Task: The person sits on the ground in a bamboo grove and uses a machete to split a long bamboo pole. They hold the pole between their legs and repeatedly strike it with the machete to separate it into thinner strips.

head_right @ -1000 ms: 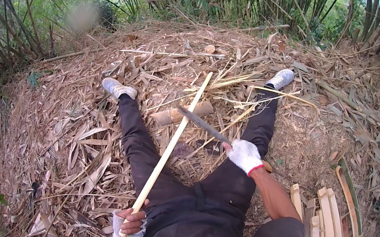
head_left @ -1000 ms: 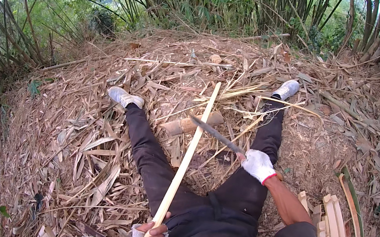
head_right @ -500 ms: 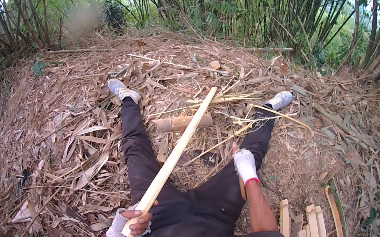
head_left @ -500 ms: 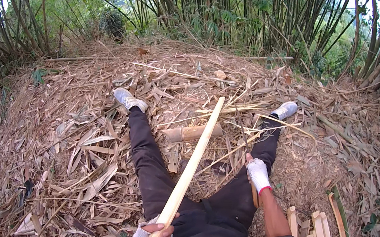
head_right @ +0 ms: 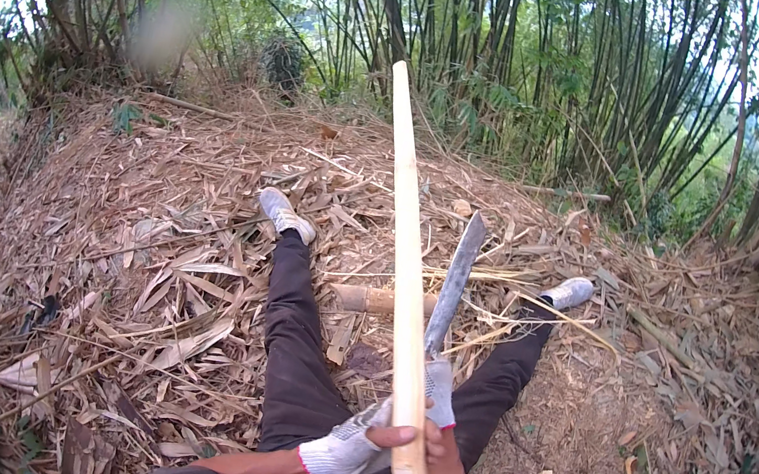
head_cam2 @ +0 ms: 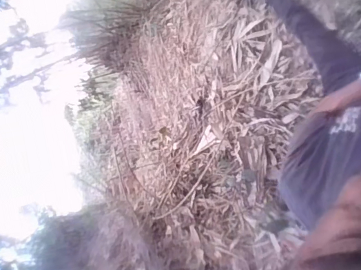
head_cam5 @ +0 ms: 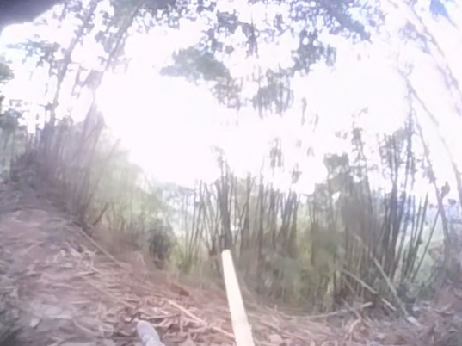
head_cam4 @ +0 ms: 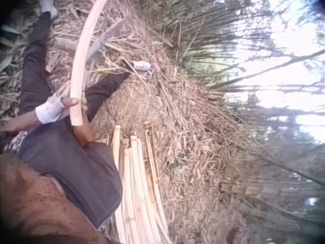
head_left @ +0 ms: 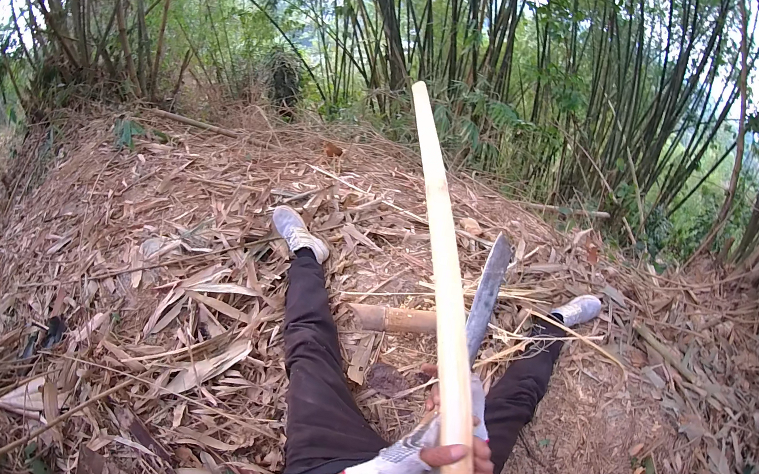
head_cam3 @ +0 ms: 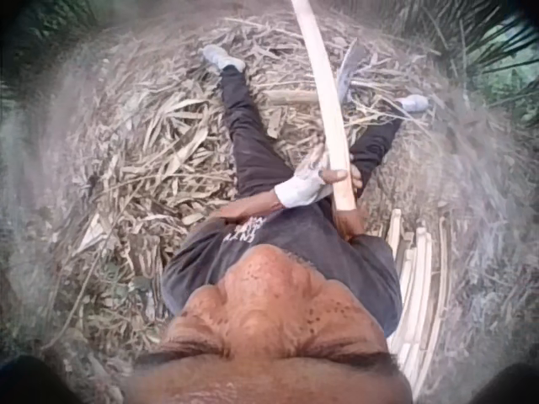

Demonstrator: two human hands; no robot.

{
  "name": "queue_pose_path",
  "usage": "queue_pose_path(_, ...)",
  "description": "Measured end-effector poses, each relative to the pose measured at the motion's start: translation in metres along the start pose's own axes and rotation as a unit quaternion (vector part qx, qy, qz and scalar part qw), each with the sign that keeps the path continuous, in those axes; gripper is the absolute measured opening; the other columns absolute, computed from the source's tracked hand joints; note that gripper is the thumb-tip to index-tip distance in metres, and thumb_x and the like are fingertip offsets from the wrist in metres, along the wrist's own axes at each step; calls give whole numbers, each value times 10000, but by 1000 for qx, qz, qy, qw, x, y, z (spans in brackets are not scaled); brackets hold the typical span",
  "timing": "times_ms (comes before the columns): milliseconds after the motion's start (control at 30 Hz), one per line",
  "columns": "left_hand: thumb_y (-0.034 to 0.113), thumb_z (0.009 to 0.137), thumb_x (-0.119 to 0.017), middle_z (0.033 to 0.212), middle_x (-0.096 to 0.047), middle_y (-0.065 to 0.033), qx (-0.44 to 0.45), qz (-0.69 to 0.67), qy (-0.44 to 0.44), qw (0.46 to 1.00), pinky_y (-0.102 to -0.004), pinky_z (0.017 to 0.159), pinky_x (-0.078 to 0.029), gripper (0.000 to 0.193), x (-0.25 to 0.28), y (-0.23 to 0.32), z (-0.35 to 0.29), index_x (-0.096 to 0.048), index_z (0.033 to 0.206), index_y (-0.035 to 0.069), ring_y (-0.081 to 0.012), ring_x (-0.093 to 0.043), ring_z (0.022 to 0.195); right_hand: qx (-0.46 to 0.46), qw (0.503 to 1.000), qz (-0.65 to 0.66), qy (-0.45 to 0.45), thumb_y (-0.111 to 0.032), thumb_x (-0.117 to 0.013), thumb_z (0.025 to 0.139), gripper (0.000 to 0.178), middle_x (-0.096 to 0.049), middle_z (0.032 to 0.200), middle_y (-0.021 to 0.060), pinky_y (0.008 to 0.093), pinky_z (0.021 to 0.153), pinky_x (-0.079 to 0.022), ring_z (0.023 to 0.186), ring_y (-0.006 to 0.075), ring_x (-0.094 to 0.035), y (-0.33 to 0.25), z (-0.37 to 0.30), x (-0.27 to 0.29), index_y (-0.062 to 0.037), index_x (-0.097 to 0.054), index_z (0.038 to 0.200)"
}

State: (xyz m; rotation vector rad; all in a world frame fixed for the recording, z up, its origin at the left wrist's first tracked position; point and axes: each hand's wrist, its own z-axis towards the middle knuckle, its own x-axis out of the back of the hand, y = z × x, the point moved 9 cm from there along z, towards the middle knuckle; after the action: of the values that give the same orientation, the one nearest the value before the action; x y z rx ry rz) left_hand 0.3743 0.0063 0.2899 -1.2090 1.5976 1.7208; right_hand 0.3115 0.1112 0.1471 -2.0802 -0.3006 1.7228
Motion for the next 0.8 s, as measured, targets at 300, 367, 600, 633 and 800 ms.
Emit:
queue_pose_path(300, 361, 971, -681, 1170, -673, -74, 30, 168, 46, 984, -321, 969, -518, 479, -35, -79, 59, -573, 1306, 35, -198, -641, 1085, 145, 985, -92, 4, -117, -656, 969, 605, -652, 1233, 201, 320, 483, -521, 518, 141, -546, 12, 31, -95, -20, -370, 1493)
queue_pose_path(367, 359, 991, -656, 1254, -629, -77, 11, 35, 70, 997, -362, 982, -525, 515, -27, -106, 90, -502, 1360, 35, -218, -623, 1143, 140, 988, -67, 11, -111, -655, 973, 602, -642, 1272, 201, 324, 485, -524, 517, 137, -541, 19, 30, -94, -22, -372, 1497)
queue_pose_path(600, 432, 1016, -590, 1270, -636, -133, 84, -42, -44, 995, -349, 880, -578, 559, -36, -91, 135, -467, 1393, 39, -234, -670, 1104, 217, 943, -151, 201, -261, -631, 1001, 426, -668, 1163, 211, 345, 457, -524, 493, 145, -536, -3, 27, -27, -12, -517, 1327)
queue_pose_path(633, 440, 1017, -585, 1243, -654, -130, 118, 8, -69, 991, -350, 873, -579, 567, -26, -87, 125, -465, 1398, 38, -231, -688, 1068, 199, 947, -133, 214, -280, -626, 1005, 407, -675, 1120, 198, 329, 467, -524, 516, 141, -545, -7, 28, -13, -17, -523, 1298)
queue_pose_path(800, 303, 851, -701, 1170, -622, -210, -96, 594, 136, 787, -449, 977, -495, 526, 98, 63, 60, -560, 1272, 22, -356, -613, 1106, 136, 949, -50, 279, -447, -673, 959, 477, -549, 669, 32, 279, 483, -492, 541, 129, -547, -30, 5, 43, -27, -587, 1169)
